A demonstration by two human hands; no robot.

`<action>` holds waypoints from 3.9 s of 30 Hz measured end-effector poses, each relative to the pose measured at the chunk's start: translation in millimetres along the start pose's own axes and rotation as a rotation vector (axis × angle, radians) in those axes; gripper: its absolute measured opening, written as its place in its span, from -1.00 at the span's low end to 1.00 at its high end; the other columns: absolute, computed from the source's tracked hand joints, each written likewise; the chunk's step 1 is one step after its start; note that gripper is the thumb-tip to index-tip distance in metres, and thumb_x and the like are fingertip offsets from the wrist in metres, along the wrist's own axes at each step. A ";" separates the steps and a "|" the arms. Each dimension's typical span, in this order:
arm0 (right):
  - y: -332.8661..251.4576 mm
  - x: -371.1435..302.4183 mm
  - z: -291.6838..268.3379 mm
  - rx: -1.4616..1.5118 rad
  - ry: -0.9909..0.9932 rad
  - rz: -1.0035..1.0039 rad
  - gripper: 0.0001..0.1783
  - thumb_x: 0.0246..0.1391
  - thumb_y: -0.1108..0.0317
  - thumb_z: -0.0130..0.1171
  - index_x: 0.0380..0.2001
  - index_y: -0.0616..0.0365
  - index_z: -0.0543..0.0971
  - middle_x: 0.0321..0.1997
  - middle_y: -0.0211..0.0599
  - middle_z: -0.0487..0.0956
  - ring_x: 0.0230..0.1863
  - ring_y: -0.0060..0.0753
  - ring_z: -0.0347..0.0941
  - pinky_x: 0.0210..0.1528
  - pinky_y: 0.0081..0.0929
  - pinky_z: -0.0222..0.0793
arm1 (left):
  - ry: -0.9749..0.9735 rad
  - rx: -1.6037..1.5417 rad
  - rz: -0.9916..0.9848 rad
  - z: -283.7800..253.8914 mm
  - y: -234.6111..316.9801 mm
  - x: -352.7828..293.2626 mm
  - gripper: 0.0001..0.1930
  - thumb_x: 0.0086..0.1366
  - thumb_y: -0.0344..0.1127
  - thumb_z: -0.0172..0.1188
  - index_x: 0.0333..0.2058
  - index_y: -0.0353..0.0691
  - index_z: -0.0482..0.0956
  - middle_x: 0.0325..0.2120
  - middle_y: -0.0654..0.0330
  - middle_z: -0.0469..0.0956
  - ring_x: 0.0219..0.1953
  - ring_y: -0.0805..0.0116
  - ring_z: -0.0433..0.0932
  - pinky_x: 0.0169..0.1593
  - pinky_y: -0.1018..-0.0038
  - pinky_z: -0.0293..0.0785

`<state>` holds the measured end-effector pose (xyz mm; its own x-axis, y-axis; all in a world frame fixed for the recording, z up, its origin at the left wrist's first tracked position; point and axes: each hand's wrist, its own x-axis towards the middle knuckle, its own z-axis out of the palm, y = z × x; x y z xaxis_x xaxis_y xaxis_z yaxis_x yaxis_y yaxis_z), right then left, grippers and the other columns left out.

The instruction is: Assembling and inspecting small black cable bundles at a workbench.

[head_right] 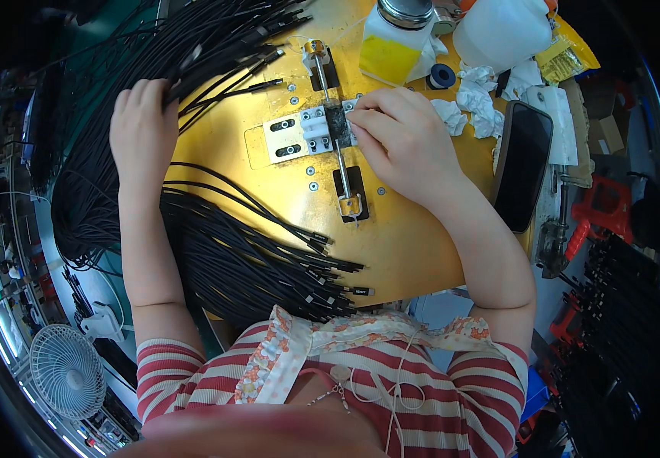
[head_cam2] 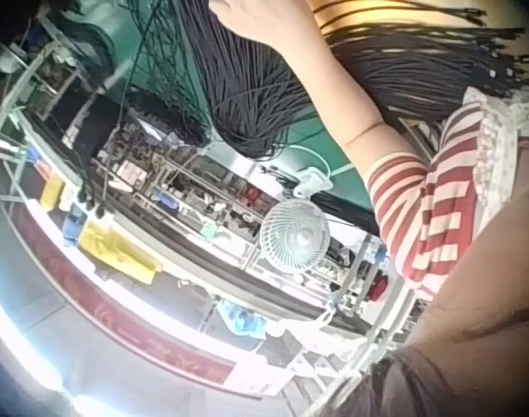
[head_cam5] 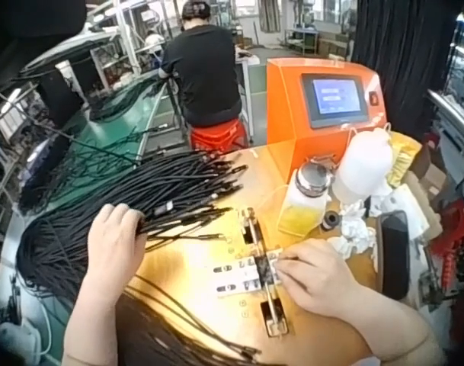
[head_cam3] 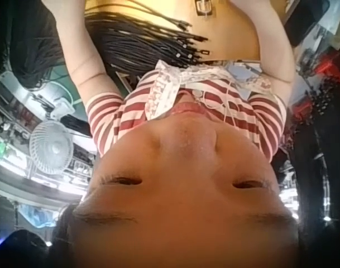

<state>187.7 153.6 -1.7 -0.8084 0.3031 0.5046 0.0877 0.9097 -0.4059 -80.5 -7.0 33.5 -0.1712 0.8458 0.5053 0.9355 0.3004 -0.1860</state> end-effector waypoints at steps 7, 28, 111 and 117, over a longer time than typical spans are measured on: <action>-6.6 5.3 -0.1 0.149 0.046 -0.049 -0.79 -0.13 0.54 0.28 -0.32 0.19 0.61 -0.31 -0.30 0.54 -0.29 -0.25 0.47 -0.23 -0.36 0.37 | -0.024 -0.548 0.263 -43.7 71.6 -16.4 -0.79 0.01 -0.36 0.29 -0.34 -0.23 0.52 -0.59 0.27 0.40 -0.60 0.39 0.45 -0.55 0.49 0.31; -22.2 2.3 -4.9 0.489 -0.027 -0.160 -0.78 -0.21 0.65 0.27 -0.38 0.23 0.61 -0.33 -0.26 0.55 -0.37 -0.25 0.50 -0.36 -0.43 0.43 | 0.053 -0.806 0.375 -3.4 95.2 -30.1 -0.70 0.04 -0.38 0.29 -0.21 -0.32 0.57 -0.57 0.27 0.39 -0.57 0.43 0.46 -0.57 0.54 0.35; 1.2 3.0 9.1 0.470 -0.037 0.340 -0.92 -0.01 0.54 0.27 -0.38 0.26 0.62 -0.32 -0.38 0.46 -0.40 -0.52 0.41 -0.38 -0.60 0.33 | -0.345 -0.625 0.273 -0.9 80.9 -21.1 -0.30 -0.15 -0.65 0.22 0.08 -0.03 0.52 -0.26 0.25 0.50 -0.29 0.32 0.57 -0.30 0.44 0.55; 5.3 1.2 11.0 0.343 -0.048 0.280 -0.90 -0.02 0.48 0.27 -0.38 0.23 0.63 -0.34 -0.36 0.44 -0.34 -0.42 0.42 -0.31 -0.51 0.34 | -0.325 -0.626 0.270 5.6 82.6 -22.0 -0.33 -0.15 -0.62 0.24 0.06 -0.05 0.54 -0.31 0.25 0.48 -0.32 0.31 0.55 -0.30 0.44 0.53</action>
<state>180.8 155.7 -11.6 -0.8078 0.5035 0.3066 0.1154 0.6451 -0.7554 -1.2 1.7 2.3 0.0966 0.9712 0.2179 0.9421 -0.1599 0.2947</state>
